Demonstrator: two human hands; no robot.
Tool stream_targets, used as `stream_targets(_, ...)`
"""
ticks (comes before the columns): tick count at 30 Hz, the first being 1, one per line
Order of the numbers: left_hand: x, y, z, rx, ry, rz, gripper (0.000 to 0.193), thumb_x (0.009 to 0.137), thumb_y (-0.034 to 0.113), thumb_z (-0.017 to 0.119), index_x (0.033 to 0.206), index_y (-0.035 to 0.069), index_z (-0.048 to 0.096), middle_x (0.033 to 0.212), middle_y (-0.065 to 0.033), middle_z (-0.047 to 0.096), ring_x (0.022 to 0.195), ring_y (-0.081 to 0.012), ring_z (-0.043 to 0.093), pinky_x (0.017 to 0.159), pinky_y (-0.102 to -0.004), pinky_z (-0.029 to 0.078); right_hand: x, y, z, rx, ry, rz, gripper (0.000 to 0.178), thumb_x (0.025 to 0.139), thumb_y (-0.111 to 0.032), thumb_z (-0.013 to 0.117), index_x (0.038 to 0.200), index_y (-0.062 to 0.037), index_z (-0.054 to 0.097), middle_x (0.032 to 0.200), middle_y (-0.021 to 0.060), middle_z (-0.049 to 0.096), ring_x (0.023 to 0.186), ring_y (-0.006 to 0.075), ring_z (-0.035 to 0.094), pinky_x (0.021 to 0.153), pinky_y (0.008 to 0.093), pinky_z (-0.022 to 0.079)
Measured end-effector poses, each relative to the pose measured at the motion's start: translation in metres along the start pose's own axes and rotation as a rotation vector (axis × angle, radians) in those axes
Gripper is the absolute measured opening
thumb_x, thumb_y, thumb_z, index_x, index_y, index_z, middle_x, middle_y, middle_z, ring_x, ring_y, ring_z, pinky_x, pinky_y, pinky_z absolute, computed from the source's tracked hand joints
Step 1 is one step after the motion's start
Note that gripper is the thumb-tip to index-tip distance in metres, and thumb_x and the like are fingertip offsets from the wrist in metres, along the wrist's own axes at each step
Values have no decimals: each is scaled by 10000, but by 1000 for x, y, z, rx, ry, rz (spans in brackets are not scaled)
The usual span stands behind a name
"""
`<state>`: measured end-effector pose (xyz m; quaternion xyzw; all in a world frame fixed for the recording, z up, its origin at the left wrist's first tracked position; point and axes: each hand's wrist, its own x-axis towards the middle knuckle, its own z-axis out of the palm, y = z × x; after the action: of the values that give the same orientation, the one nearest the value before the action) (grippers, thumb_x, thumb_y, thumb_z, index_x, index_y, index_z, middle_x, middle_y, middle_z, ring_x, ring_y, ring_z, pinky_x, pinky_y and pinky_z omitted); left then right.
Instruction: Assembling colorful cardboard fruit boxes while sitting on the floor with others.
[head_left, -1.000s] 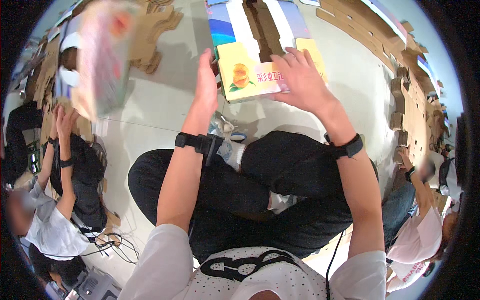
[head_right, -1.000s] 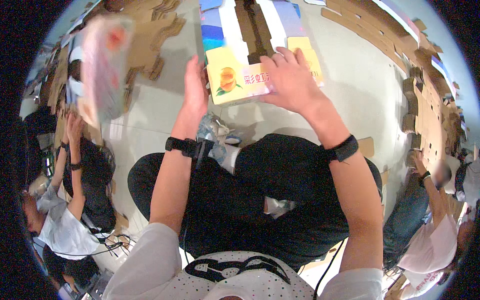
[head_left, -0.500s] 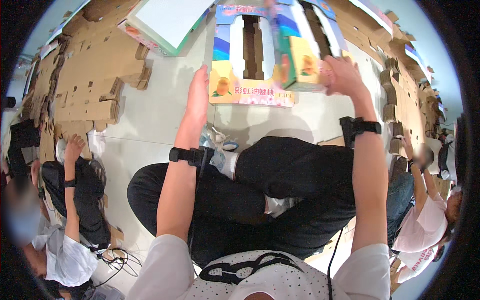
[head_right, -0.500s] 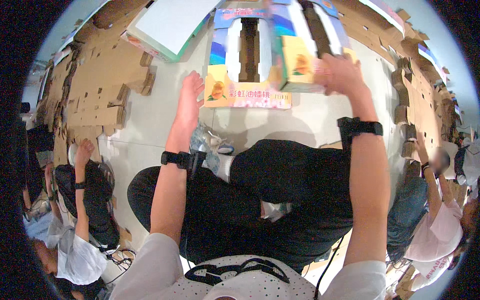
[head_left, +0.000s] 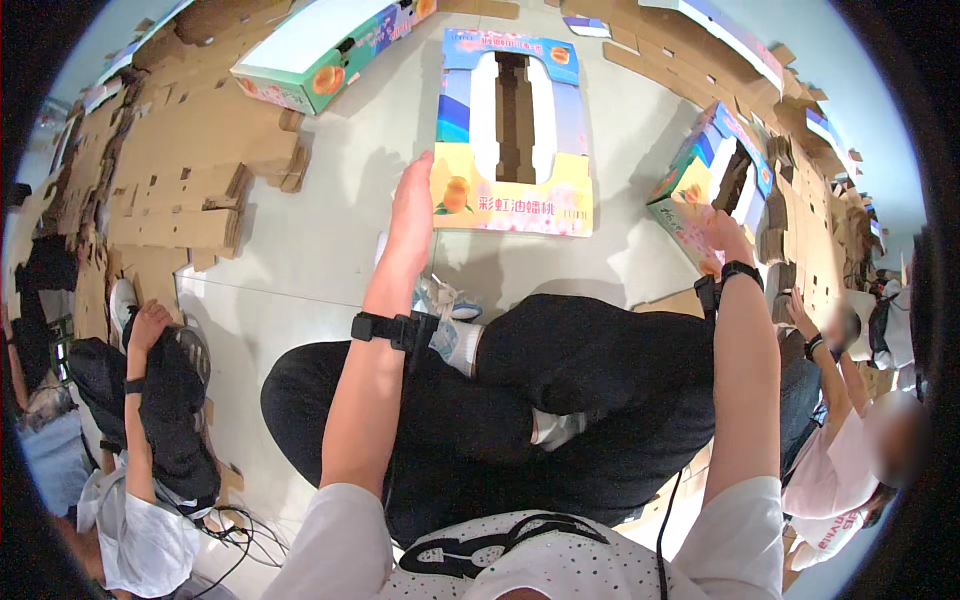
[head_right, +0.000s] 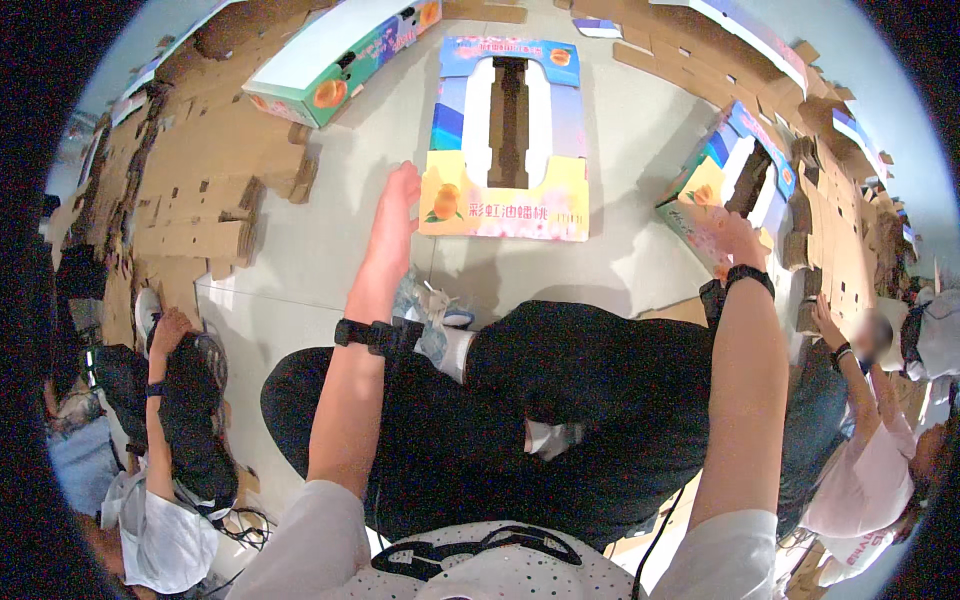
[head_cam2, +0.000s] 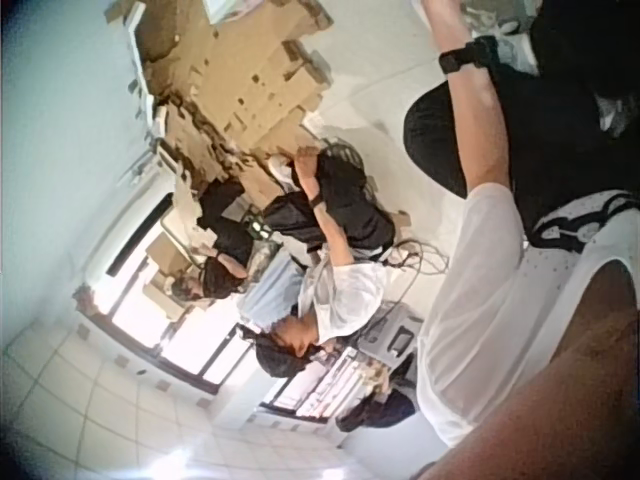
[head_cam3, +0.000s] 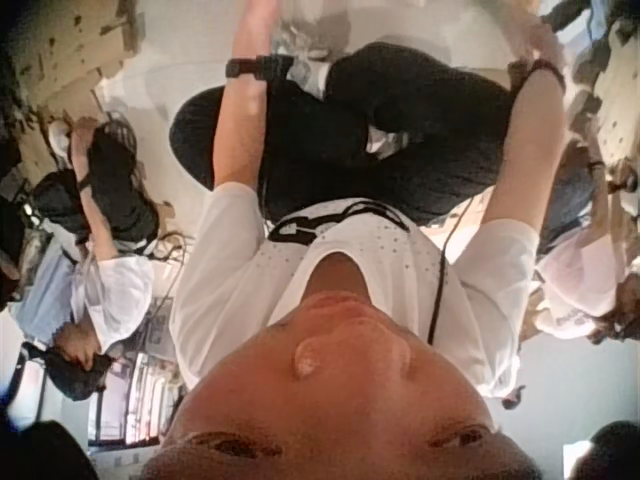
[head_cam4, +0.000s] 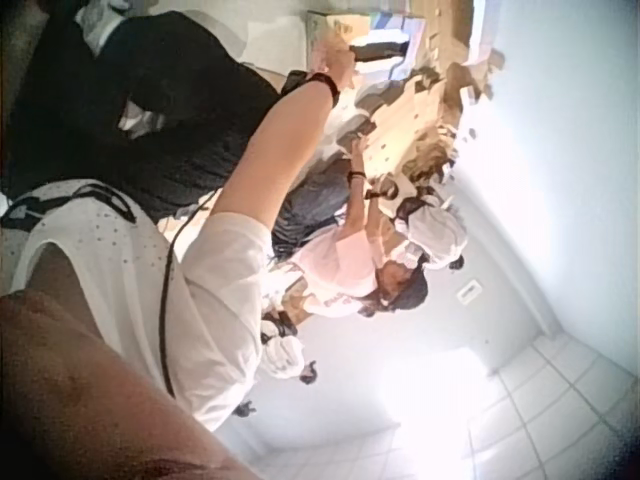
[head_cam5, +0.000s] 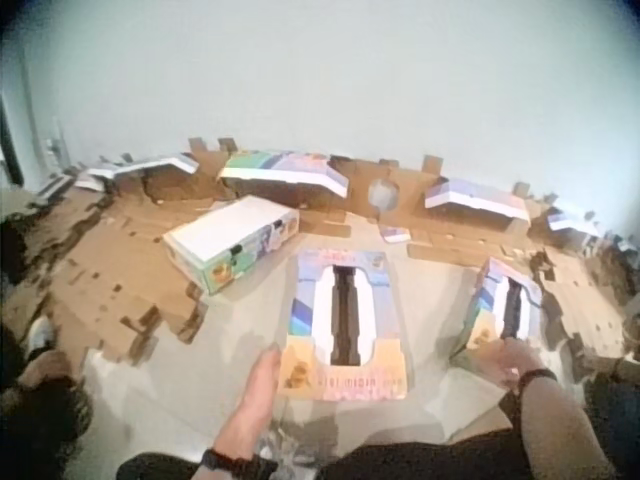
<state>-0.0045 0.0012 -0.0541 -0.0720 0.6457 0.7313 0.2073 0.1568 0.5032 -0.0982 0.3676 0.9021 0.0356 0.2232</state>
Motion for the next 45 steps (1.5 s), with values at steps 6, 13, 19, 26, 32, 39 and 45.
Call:
stream_targets(6, 5, -8, 3, 16, -19, 7, 601, 1004, 430, 418, 1346, -59, 485, 1309, -139, 565, 1197, -206, 529, 1039, -335, 384, -6, -57, -31, -56, 73, -57, 801, 745, -495, 753, 1359, -61, 475, 1265, 215, 598, 1175, 427, 585, 968, 549, 482)
stream_targets(13, 12, -15, -6, 1, -1, -23, 614, 1003, 435, 423, 1380, -48, 471, 1350, -142, 544, 1240, -218, 499, 1068, -341, 351, -4, -56, 11, -70, 474, -138, 618, 848, -268, 706, 1356, -88, 404, 1255, 215, 507, 1079, 394, 586, 841, 487, 570)
stream_targets(19, 14, -9, -9, -37, -39, -20, 623, 999, 440, 439, 1399, -36, 463, 1383, -151, 523, 1269, -227, 477, 1082, -347, 336, -6, 17, 7, -126, 177, -117, 845, 807, -123, 716, 1527, -178, 277, 1241, 203, 528, 1090, 436, 618, 873, 471, 556)
stream_targets(26, 26, -27, -8, -52, -62, -8, 595, 1004, 435, 424, 1347, -48, 486, 1333, -164, 538, 1229, -235, 500, 1059, -352, 353, -28, -54, -44, 52, 286, -285, 795, 794, -262, 756, 1453, -32, 374, 1371, 254, 492, 1221, 444, 534, 1013, 481, 464)
stream_targets(32, 22, -21, -24, -51, -47, -56, 716, 994, 538, 384, 1424, -35, 391, 1421, -186, 465, 1305, -277, 450, 1071, -452, 342, -87, -297, -130, 395, 322, -977, 829, 869, -428, 695, 1454, 54, 358, 1418, 272, 480, 1276, 387, 514, 1068, 430, 427)
stream_targets(39, 28, -15, -29, -331, 141, -73, 895, 965, 681, 287, 1528, -14, 251, 1535, -226, 347, 1427, -322, 330, 1127, -583, 234, -93, -501, -154, 823, -449, -722, 981, 861, -651, 616, 1538, -31, 271, 1486, 289, 391, 1230, 358, 575, 996, 404, 506)
stream_targets(45, 21, 9, -36, -556, 180, -151, 859, 985, 633, 289, 1500, -54, 267, 1536, -207, 342, 1443, -296, 295, 1139, -545, 231, -62, -565, -111, 1406, -782, -361, 1058, 850, -690, 599, 1583, -96, 119, 1525, 280, 317, 1228, 420, 553, 1028, 429, 495)
